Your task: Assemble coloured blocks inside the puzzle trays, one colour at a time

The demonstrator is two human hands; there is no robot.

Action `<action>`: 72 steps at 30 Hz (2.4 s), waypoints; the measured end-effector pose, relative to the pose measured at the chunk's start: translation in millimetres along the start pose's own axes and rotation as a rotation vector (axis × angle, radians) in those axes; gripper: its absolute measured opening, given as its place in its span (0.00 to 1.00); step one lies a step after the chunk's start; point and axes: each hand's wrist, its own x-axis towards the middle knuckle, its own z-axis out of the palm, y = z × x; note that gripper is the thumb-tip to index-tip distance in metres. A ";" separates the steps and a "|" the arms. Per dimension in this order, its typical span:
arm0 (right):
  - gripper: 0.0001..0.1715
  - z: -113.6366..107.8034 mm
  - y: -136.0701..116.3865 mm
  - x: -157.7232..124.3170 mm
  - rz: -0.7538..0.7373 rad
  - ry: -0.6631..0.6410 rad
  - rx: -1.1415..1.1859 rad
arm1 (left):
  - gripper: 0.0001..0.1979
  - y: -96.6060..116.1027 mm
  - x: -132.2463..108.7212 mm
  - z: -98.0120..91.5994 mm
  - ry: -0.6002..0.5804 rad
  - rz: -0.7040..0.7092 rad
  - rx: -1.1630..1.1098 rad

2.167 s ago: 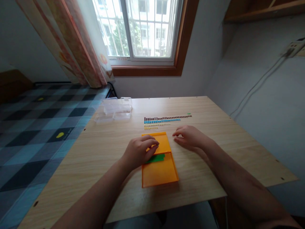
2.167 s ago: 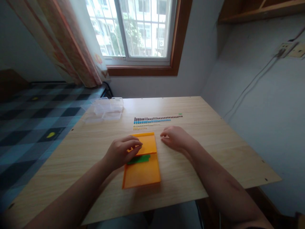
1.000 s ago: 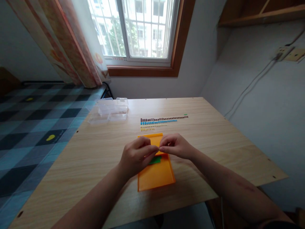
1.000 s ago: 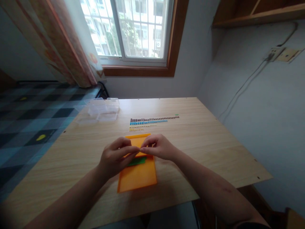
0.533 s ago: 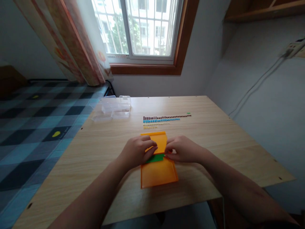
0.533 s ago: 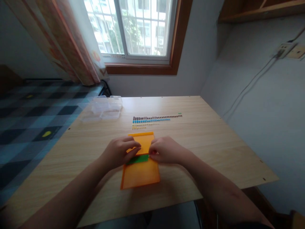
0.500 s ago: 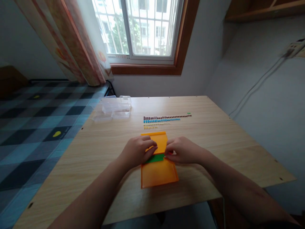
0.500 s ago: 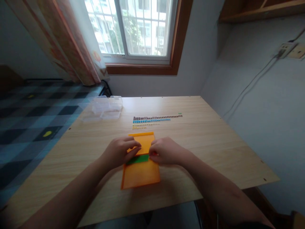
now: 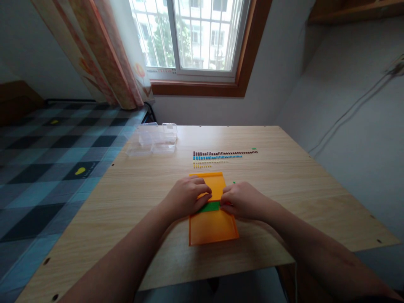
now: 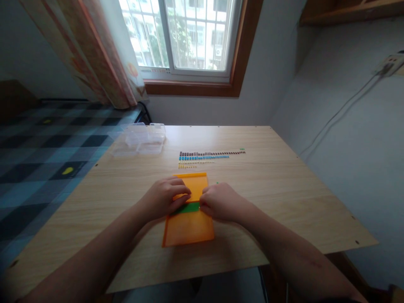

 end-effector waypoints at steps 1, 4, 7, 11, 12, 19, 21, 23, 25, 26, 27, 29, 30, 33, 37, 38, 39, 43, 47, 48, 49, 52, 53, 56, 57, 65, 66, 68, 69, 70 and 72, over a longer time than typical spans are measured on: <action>0.10 -0.3 0.3 0.0 0.000 0.001 0.002 | 0.06 0.8 -0.2 -0.5 -0.010 0.002 -0.001; 0.09 -4.6 1.7 -1.5 -0.012 0.015 0.045 | 0.07 4.6 -0.8 -2.1 -0.049 0.020 0.004; 0.08 -12.8 5.3 -5.6 -0.026 0.065 0.093 | 0.07 10.0 -1.0 -1.5 -0.101 0.073 0.002; 0.08 -24.5 18.1 -12.4 0.033 0.192 0.060 | 0.09 17.0 -0.3 3.0 -0.145 0.124 0.017; 0.09 -26.7 22.9 -13.8 0.062 0.224 0.047 | 0.09 18.2 0.1 4.1 -0.164 0.132 0.021; 0.09 -32.1 55.3 -17.0 0.219 0.321 0.004 | 0.11 21.0 3.5 5.0 -0.238 0.147 0.014; 0.09 -32.1 60.8 -17.0 0.239 0.317 0.000 | 0.11 21.6 4.5 4.5 -0.242 0.152 0.011; 0.09 -32.0 64.6 -17.0 0.255 0.303 0.001 | 0.10 22.3 5.3 4.1 -0.246 0.156 0.008; 0.09 -31.7 67.0 -16.9 0.270 0.271 -0.005 | 0.10 23.0 5.7 3.9 -0.248 0.152 0.010; 0.10 -31.5 67.6 -16.7 0.277 0.252 -0.012 | 0.10 23.2 5.8 3.9 -0.252 0.149 0.013; 0.10 -31.1 67.8 -16.3 0.283 0.232 -0.019 | 0.10 23.4 5.9 3.9 -0.258 0.146 0.015; 0.10 -29.9 67.0 -15.0 0.292 0.197 -0.030 | 0.10 23.5 5.9 4.1 -0.274 0.139 0.019; 0.10 -29.0 66.2 -14.1 0.294 0.181 -0.031 | 0.10 23.6 5.9 4.4 -0.281 0.137 0.021; 0.10 -25.2 63.6 -10.9 0.305 0.133 -0.018 | 0.10 23.6 5.8 4.9 -0.283 0.135 0.023; 0.11 -20.3 62.5 -7.8 0.319 0.081 -0.007 | 0.10 22.9 4.9 4.3 -0.265 0.138 0.004; 0.11 -19.6 62.6 -7.5 0.322 0.076 -0.009 | 0.10 22.5 4.6 4.0 -0.258 0.132 -0.010; 0.12 -19.1 62.9 -7.4 0.328 0.075 -0.013 | 0.11 22.0 4.2 3.6 -0.249 0.122 -0.029; 0.12 -18.2 63.0 -7.2 0.373 0.070 -0.021 | 0.12 20.9 3.0 2.7 -0.214 0.079 -0.097; 0.12 -15.4 61.2 -6.3 0.412 0.074 -0.006 | 0.13 21.6 2.5 3.3 -0.220 0.073 -0.117; 0.12 -14.5 60.8 -5.9 0.412 0.074 0.003 | 0.13 21.7 2.5 3.5 -0.223 0.061 -0.115; 0.12 -13.6 60.5 -5.6 0.410 0.073 0.016 | 0.13 21.6 2.4 3.4 -0.223 0.045 -0.109; 0.11 -11.7 60.4 -4.4 0.415 0.074 0.050 | 0.13 19.9 2.2 1.1 -0.196 0.005 -0.072; 0.11 -11.4 60.5 -4.0 0.420 0.079 0.056 | 0.14 19.0 2.3 -0.5 -0.179 0.001 -0.059; 0.10 -10.8 60.5 -3.3 0.429 0.097 0.061 | 0.14 16.6 2.9 -6.1 -0.156 0.005 -0.040; 0.10 -10.7 60.3 -3.2 0.428 0.100 0.059 | 0.13 16.1 3.2 -7.4 -0.159 0.014 -0.046; 0.12 -9.7 58.5 0.1 0.384 0.066 0.061 | 0.10 16.1 4.1 -6.7 -0.181 0.065 -0.098; 0.12 -10.3 57.5 0.0 0.381 0.067 0.059 | 0.10 16.1 4.1 -7.0 -0.180 0.058 -0.093; 0.11 -12.7 53.0 -1.2 0.360 0.087 0.086 | 0.10 15.8 4.4 -7.7 -0.184 0.046 -0.084; 0.11 -14.5 49.1 -2.3 0.330 0.102 0.123 | 0.10 15.7 4.4 -8.0 -0.188 0.042 -0.078; 0.10 -16.4 44.1 -3.7 0.282 0.112 0.174 | 0.10 15.5 4.5 -8.1 -0.194 0.040 -0.072; 0.09 -20.0 30.7 -6.7 0.155 0.099 0.285 | 0.10 15.4 4.3 -7.9 -0.209 0.036 -0.068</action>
